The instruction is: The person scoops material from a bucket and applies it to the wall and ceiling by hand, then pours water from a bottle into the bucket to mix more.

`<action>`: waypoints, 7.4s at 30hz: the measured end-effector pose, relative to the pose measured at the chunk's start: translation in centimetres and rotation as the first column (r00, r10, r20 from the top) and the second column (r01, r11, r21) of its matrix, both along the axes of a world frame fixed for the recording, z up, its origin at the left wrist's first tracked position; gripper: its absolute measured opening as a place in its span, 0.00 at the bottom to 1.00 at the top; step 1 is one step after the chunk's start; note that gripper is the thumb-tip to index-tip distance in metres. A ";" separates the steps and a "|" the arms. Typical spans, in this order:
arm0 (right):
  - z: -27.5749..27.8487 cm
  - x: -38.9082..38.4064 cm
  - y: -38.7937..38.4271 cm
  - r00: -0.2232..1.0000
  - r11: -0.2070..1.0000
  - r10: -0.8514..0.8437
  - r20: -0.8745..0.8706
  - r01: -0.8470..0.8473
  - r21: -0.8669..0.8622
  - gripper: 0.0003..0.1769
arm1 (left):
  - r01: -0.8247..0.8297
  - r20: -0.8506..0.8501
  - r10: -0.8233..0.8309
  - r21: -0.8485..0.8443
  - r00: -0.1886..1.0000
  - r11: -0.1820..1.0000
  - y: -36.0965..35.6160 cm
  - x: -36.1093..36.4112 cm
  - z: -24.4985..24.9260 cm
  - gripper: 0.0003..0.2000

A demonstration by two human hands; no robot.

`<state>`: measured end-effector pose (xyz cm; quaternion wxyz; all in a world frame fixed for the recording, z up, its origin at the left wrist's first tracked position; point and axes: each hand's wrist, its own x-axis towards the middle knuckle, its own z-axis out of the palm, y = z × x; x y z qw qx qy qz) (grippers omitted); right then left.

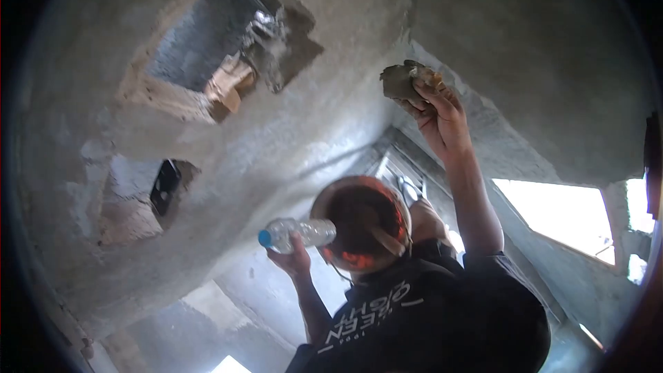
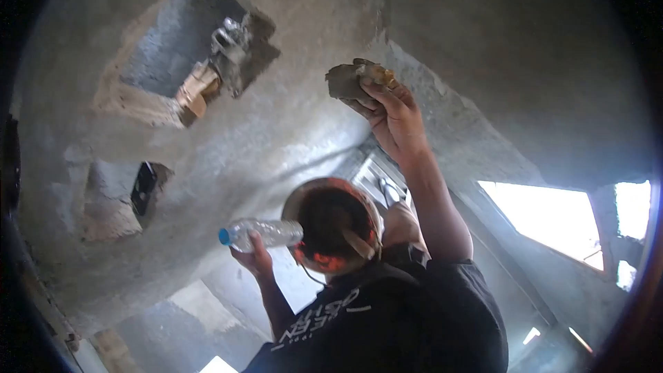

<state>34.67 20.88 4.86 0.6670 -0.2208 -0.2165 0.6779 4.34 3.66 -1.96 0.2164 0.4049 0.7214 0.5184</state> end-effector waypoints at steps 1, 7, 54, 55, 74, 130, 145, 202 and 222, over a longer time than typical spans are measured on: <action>-0.4 -0.5 -1.0 1.000 1.000 0.006 0.001 -0.005 -0.013 0.19 | -0.012 0.019 0.012 0.006 1.000 1.000 -0.1 -0.3 -0.5 0.24; -4.7 -4.6 -6.0 0.927 0.901 0.285 0.244 -0.172 -0.398 0.16 | -0.155 0.109 0.152 0.016 0.982 0.988 -0.9 -0.9 -1.9 0.31; -19.3 -12.4 -11.7 0.628 0.476 0.778 0.008 -0.581 -0.661 0.12 | 0.069 -0.097 -0.054 0.159 0.994 0.985 0.3 -2.7 1.1 0.22; -18.7 -11.6 -11.1 0.659 0.521 0.751 0.031 -0.563 -0.641 0.13 | 0.072 -0.080 -0.060 0.149 0.995 0.986 0.3 -2.7 0.9 0.22; -9.1 -0.9 0.2 0.990 0.954 0.142 -0.024 -0.144 -0.261 0.15 | 0.174 -0.047 -0.170 0.076 0.984 0.982 1.7 0.3 0.7 0.21; 13.2 9.9 25.8 -0.116 0.067 -0.970 0.215 0.721 0.690 0.12 | 0.109 -0.322 -0.099 0.014 0.942 0.994 3.7 3.4 3.3 0.18; 24.3 8.3 37.0 -0.333 -0.077 -0.926 0.178 0.628 0.775 0.11 | 0.129 -0.302 -0.141 -0.059 0.943 0.990 4.4 3.5 3.9 0.20; 25.4 8.6 38.1 -0.307 0.070 -0.927 0.218 0.429 0.901 0.28 | 0.174 -0.318 -0.205 -0.125 0.926 0.977 4.7 3.1 2.7 0.15; 24.9 8.5 32.4 0.144 0.423 -0.905 0.399 0.378 0.823 0.20 | 0.150 -0.291 -0.186 -0.141 0.938 0.979 4.3 2.2 1.7 0.18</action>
